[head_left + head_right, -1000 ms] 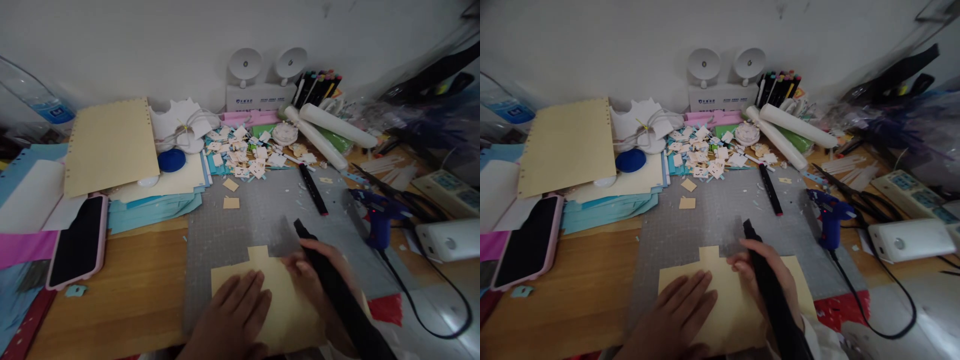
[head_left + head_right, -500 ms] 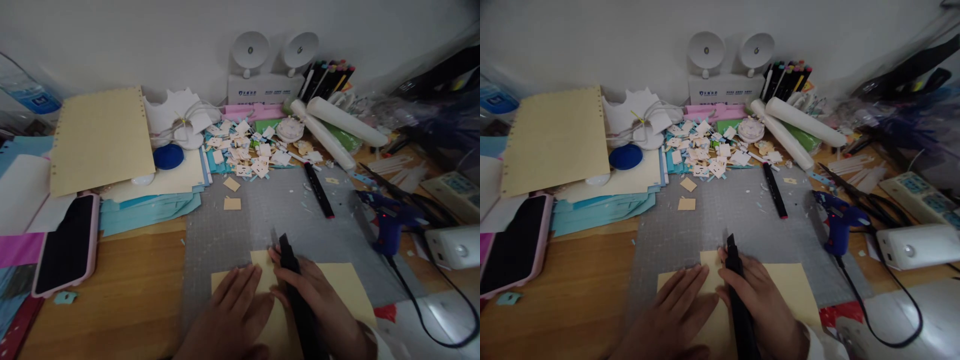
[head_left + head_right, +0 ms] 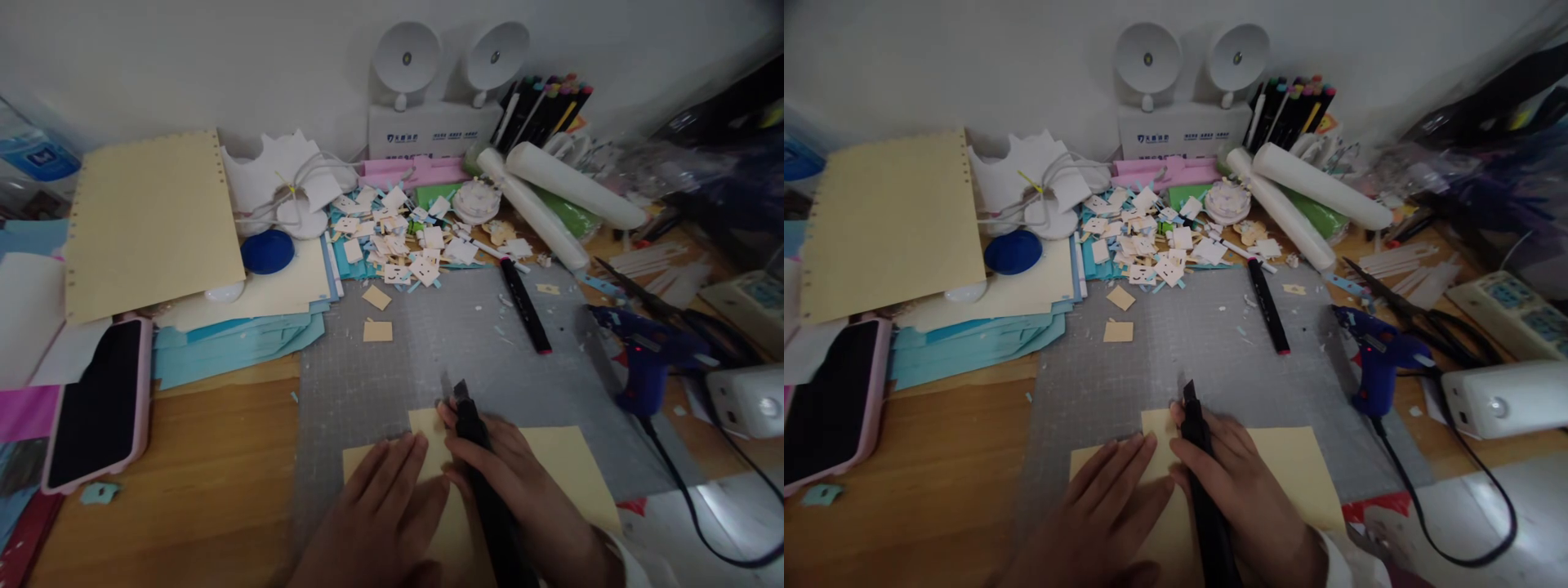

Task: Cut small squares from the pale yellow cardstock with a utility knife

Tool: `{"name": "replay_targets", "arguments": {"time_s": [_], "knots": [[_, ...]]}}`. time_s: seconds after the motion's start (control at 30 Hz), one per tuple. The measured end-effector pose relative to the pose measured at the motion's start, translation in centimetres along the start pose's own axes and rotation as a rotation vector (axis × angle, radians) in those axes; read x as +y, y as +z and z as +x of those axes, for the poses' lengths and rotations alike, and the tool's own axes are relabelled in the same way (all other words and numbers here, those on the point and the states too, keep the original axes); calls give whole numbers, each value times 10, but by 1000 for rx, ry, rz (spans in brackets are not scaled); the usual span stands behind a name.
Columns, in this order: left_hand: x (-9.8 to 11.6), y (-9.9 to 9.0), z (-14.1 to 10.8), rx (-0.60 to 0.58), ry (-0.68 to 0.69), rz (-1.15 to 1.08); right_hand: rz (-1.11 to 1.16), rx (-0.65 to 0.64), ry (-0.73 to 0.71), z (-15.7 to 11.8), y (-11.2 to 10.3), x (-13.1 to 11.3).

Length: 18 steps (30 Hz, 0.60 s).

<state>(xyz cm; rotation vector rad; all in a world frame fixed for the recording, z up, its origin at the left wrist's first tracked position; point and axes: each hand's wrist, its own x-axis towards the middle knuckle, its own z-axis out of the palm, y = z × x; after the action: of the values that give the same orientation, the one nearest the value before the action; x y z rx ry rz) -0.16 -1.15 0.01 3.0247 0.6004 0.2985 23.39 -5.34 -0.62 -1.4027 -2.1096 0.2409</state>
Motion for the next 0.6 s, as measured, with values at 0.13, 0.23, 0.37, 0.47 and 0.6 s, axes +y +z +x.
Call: {"name": "replay_targets", "arguments": {"time_s": [0.13, 0.23, 0.37, 0.47, 0.6], "knots": [[2, -2, 0, -37, -15, 12, -47, -13, -21, 4, -1, 0], [2, -1, -1, -43, -16, 6, -64, -8, -34, 5, -2, -1], [1, 1, -2, -27, -11, -6, -66, 2, -44, 6, -2, -2], [0, 0, -2, -29, -11, -5, -66, 1, -45, 6, -2, -3], [1, -3, -2, -42, -14, -8, -59, 8, -43, 7, -2, -2]]}}
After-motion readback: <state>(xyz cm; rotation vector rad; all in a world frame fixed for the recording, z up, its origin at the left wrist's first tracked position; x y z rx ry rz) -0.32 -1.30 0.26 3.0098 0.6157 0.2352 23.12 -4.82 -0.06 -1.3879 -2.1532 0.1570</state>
